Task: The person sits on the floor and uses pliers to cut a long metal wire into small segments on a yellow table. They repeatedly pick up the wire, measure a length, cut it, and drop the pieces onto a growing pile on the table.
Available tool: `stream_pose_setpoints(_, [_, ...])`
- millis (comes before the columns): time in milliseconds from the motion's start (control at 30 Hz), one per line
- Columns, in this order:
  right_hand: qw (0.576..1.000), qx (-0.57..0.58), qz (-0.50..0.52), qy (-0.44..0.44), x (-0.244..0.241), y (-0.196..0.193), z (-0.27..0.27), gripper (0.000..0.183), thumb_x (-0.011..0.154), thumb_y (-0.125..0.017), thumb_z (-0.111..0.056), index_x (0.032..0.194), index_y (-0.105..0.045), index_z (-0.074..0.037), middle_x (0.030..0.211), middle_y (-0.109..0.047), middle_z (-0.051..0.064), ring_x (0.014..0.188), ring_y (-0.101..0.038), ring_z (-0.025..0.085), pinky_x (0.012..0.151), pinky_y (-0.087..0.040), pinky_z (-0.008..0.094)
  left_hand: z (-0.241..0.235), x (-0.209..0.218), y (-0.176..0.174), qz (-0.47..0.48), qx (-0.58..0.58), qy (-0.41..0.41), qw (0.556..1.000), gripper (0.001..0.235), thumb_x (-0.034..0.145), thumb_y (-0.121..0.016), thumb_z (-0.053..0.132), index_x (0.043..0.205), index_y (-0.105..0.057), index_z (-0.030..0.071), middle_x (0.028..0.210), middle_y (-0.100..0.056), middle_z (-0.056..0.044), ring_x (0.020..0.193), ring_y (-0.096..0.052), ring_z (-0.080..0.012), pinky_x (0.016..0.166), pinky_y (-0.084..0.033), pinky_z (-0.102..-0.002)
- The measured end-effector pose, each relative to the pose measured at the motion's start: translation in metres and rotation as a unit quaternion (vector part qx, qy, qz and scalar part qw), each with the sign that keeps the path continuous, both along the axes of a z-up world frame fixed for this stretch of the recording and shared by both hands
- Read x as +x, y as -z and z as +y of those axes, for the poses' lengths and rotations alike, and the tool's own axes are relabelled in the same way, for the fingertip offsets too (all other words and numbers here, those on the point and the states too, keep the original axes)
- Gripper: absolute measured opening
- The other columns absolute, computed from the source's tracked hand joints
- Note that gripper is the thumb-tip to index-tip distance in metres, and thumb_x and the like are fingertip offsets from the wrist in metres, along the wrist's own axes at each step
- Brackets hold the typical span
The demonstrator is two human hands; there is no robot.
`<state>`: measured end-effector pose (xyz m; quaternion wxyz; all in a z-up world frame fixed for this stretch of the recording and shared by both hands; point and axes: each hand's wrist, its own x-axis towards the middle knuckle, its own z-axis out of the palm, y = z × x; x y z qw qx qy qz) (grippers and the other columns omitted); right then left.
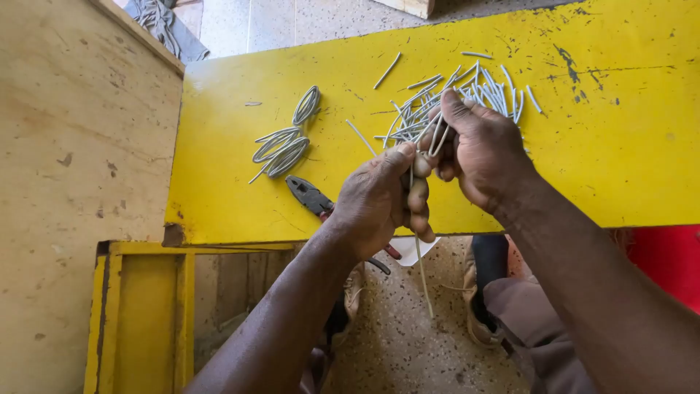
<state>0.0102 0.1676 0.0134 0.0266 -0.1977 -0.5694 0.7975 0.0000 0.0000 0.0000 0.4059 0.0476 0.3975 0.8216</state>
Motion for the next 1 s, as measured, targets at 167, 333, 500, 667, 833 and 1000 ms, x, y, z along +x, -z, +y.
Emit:
stream_pose_setpoints(167, [1.0, 0.009, 0.02, -0.001, -0.001, 0.005, 0.0, 0.038, 0.114, -0.051, -0.042, 0.112, -0.061, -0.005, 0.066, -0.062, 0.016, 0.047, -0.059, 0.019, 0.043, -0.044, 0.026, 0.001, 0.008, -0.007, -0.009, 0.007, 0.041, 0.999, 0.05, 0.114, -0.05, 0.046, 0.098, -0.064, 0.001, 0.065, -0.063, -0.021, 0.058, -0.075, -0.0383, 0.058, -0.065, -0.061])
stream_pose_setpoints(333, [0.999, 0.002, 0.032, -0.013, 0.004, 0.0, 0.003, 0.041, 0.113, -0.051, -0.046, 0.112, -0.062, -0.006, 0.062, -0.058, 0.014, 0.044, -0.051, 0.015, 0.042, -0.042, 0.024, 0.004, 0.007, 0.0, -0.004, 0.02, 0.04, 0.999, 0.053, 0.116, -0.048, 0.046, 0.096, -0.065, 0.0, 0.065, -0.064, -0.022, 0.06, -0.075, -0.0399, 0.062, -0.065, -0.064])
stream_pose_setpoints(500, [0.994, 0.069, 0.062, -0.057, 0.004, 0.002, 0.019, 0.038, 0.116, -0.05, -0.043, 0.112, -0.061, -0.007, 0.057, -0.053, 0.01, 0.044, -0.049, 0.012, 0.043, -0.04, 0.022, 0.005, 0.007, -0.011, 0.021, -0.086, 0.014, 0.996, 0.051, 0.112, -0.054, 0.047, 0.089, -0.064, 0.002, 0.054, -0.054, -0.013, 0.039, -0.064, -0.0292, 0.043, -0.063, -0.047])
stream_pose_setpoints(667, [0.986, 0.124, 0.034, -0.108, 0.011, -0.014, 0.028, 0.037, 0.114, -0.051, -0.044, 0.112, -0.063, -0.01, 0.057, -0.045, 0.007, 0.046, -0.039, 0.012, 0.044, -0.033, 0.024, 0.006, 0.007, -0.027, 0.02, -0.161, 0.055, 0.985, 0.049, 0.108, -0.054, 0.047, 0.084, -0.058, 0.005, 0.051, -0.043, -0.008, 0.03, -0.041, -0.0202, 0.029, -0.047, -0.041])
stream_pose_setpoints(833, [0.982, 0.146, 0.008, -0.119, 0.015, -0.025, 0.026, 0.045, 0.112, -0.044, -0.046, 0.121, -0.069, -0.01, 0.06, -0.051, 0.01, 0.049, -0.04, 0.017, 0.047, -0.03, 0.029, 0.011, 0.013, -0.023, 0.098, -0.132, 0.064, 0.984, 0.045, 0.11, -0.045, 0.043, 0.095, -0.061, 0.004, 0.052, -0.043, -0.005, 0.031, -0.04, -0.0177, 0.029, -0.043, -0.032])
stream_pose_setpoints(1000, [0.996, -0.06, 0.035, -0.054, 0.011, -0.018, 0.017, 0.045, 0.114, -0.046, -0.042, 0.103, -0.058, 0.0, 0.061, -0.044, 0.01, 0.047, -0.041, 0.023, 0.047, -0.037, 0.035, 0.017, 0.015, -0.015, 0.102, -0.057, -0.028, 0.993, 0.035, 0.109, -0.053, 0.037, 0.108, -0.069, 0.006, 0.066, -0.042, -0.001, 0.043, -0.033, -0.0107, 0.037, -0.048, -0.03])
